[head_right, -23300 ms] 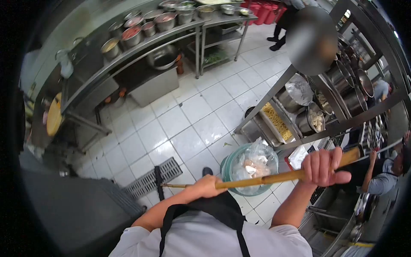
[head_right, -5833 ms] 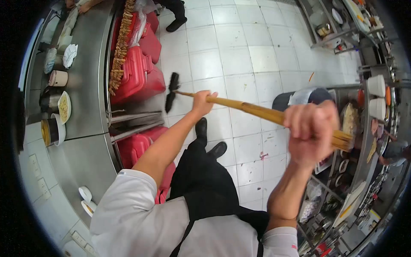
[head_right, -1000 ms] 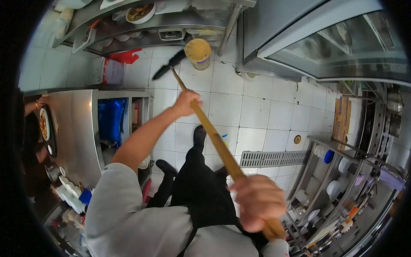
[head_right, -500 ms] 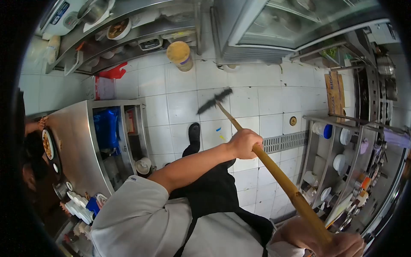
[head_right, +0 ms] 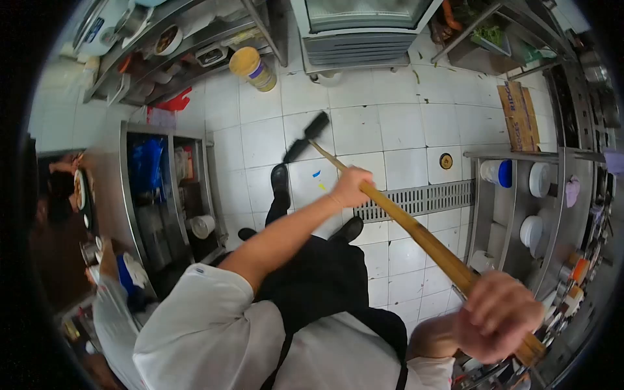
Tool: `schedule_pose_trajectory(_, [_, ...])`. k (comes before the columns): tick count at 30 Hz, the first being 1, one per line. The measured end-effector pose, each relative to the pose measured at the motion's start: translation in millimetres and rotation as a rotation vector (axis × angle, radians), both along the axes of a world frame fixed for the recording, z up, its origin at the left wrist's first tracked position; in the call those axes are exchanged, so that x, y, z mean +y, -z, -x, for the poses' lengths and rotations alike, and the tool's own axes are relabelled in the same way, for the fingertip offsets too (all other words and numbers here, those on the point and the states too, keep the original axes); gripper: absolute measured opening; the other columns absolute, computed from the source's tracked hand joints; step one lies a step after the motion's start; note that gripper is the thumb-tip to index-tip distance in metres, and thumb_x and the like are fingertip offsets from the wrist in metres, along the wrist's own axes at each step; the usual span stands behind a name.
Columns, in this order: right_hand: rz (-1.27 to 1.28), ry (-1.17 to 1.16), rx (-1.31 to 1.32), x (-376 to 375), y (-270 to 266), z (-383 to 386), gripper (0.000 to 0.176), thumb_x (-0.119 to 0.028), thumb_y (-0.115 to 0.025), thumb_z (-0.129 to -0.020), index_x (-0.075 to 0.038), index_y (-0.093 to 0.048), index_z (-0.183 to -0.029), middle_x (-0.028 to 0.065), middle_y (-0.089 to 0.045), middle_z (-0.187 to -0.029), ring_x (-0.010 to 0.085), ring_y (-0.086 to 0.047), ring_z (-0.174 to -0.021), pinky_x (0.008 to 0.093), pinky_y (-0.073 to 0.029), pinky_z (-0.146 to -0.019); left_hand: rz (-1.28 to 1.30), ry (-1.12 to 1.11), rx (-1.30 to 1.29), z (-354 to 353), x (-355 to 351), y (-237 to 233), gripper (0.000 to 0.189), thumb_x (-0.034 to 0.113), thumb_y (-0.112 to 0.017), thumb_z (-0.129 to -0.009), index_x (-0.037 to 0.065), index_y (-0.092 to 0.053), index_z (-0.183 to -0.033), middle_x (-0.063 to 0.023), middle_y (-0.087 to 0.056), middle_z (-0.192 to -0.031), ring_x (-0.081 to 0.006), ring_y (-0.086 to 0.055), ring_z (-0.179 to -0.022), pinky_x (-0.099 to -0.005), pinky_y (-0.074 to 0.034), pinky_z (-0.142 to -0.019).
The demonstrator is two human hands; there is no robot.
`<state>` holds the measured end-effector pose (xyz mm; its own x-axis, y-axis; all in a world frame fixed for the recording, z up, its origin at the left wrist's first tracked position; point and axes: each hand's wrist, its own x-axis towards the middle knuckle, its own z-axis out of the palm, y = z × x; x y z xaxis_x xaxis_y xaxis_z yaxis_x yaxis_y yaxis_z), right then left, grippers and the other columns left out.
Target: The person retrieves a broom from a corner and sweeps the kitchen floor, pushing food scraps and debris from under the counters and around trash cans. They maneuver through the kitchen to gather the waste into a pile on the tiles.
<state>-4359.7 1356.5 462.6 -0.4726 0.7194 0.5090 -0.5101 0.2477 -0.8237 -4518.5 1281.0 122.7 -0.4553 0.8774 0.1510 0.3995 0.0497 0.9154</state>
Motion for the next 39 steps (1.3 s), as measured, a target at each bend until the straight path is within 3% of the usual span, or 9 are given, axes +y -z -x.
schedule_pose_trajectory(4, [-0.119, -0.365, 0.210, 55, -37, -95, 0.029, -0.023, -0.062, -0.084, -0.016, -0.045, -0.062, -0.0065, -0.045, -0.045, 0.0020, -0.044, -0.037, 0.0165, -0.039, -0.038, 0.074, 0.125, -0.001, -83, 8, -60, 0.016, 0.016, -0.069, -0.061, 0.009, -0.056, -0.060, -0.0108, -0.058, -0.060, -0.0340, -0.059, -0.064, -0.0439, -0.046, -0.063])
schedule_pose_trajectory(6, [-0.233, -0.572, 0.380, 41, -66, -79, 0.036, -0.038, -0.056, -0.093, -0.015, -0.049, -0.066, -0.0068, -0.047, -0.047, 0.0036, -0.043, -0.036, 0.0202, -0.043, -0.038, 0.079, 0.102, 0.070, -103, -8, -95, 0.013, 0.013, -0.069, -0.060, 0.011, -0.057, -0.059, -0.0094, -0.058, -0.060, -0.0321, -0.059, -0.063, -0.0434, -0.046, -0.064])
schedule_pose_trajectory(10, [-0.171, -0.495, 0.325, 55, -20, -124, 0.029, -0.023, -0.060, -0.085, -0.013, -0.047, -0.061, -0.0035, -0.051, -0.050, 0.0052, -0.046, -0.039, 0.0206, -0.040, -0.038, 0.072, -0.073, 0.188, -80, -49, -91, 0.013, 0.011, -0.071, -0.060, 0.013, -0.058, -0.060, -0.0068, -0.060, -0.061, -0.0300, -0.060, -0.062, -0.0411, -0.046, -0.064])
schedule_pose_trajectory(13, [-0.365, -0.219, -0.425, 49, 66, -154, 0.020, -0.011, -0.054, -0.076, -0.006, -0.051, -0.057, 0.0071, -0.057, -0.058, 0.0147, -0.051, -0.047, 0.0296, -0.041, -0.046, 0.165, -0.254, 0.290, -17, -116, -35, 0.013, 0.010, -0.072, -0.061, 0.012, -0.058, -0.059, -0.0081, -0.061, -0.062, -0.0300, -0.060, -0.063, -0.0409, -0.046, -0.064])
schedule_pose_trajectory(16, [0.376, -0.403, -0.449, -41, 154, -51, 0.012, 0.001, -0.057, -0.078, 0.000, -0.054, -0.067, 0.0100, -0.058, -0.068, 0.0203, -0.058, -0.066, 0.0397, -0.051, -0.074, 0.512, -0.458, 0.374, 33, -203, 48, 0.016, 0.015, -0.068, -0.071, 0.005, -0.059, -0.062, -0.0143, -0.061, -0.067, -0.0362, -0.059, -0.070, -0.0463, -0.046, -0.074])
schedule_pose_trajectory(19, [0.210, -0.715, -0.294, -76, 199, -31, 0.009, 0.000, -0.057, -0.084, -0.001, -0.054, -0.076, 0.0085, -0.058, -0.072, 0.0239, -0.058, -0.072, 0.0466, -0.046, -0.087, 0.696, -0.411, 0.421, 21, -232, 96, 0.021, 0.019, -0.066, -0.078, 0.003, -0.062, -0.065, -0.0165, -0.061, -0.068, -0.0378, -0.059, -0.073, -0.0468, -0.046, -0.077])
schedule_pose_trajectory(23, [0.201, -0.461, -0.235, -22, 117, -61, 0.018, -0.012, -0.058, -0.083, -0.004, -0.051, -0.068, 0.0086, -0.052, -0.057, 0.0222, -0.054, -0.053, 0.0427, -0.050, -0.060, 0.408, -0.280, 0.257, -45, -174, 70, 0.016, 0.016, -0.066, -0.073, 0.005, -0.060, -0.063, -0.0167, -0.059, -0.066, -0.0370, -0.057, -0.067, -0.0460, -0.046, -0.064])
schedule_pose_trajectory(25, [-0.028, -0.441, -0.162, -1, 62, -67, 0.028, -0.016, -0.058, -0.083, -0.008, -0.044, -0.061, 0.0001, -0.047, -0.045, 0.0153, -0.051, -0.037, 0.0277, -0.044, -0.037, 0.256, -0.345, 0.018, -95, -130, 40, 0.010, 0.013, -0.068, -0.068, 0.006, -0.060, -0.064, -0.0143, -0.060, -0.066, -0.0358, -0.057, -0.066, -0.0433, -0.045, -0.063])
schedule_pose_trajectory(39, [-0.438, -0.104, -0.068, -121, -92, -225, 0.028, -0.019, -0.057, -0.084, -0.015, -0.038, -0.063, -0.0063, -0.043, -0.045, -0.0001, -0.046, -0.038, 0.0144, -0.041, -0.035, -0.025, 0.418, -0.280, -289, -81, -81, 0.011, 0.010, -0.064, -0.066, 0.003, -0.056, -0.061, -0.0168, -0.056, -0.059, -0.0376, -0.057, -0.063, -0.0437, -0.044, -0.058])
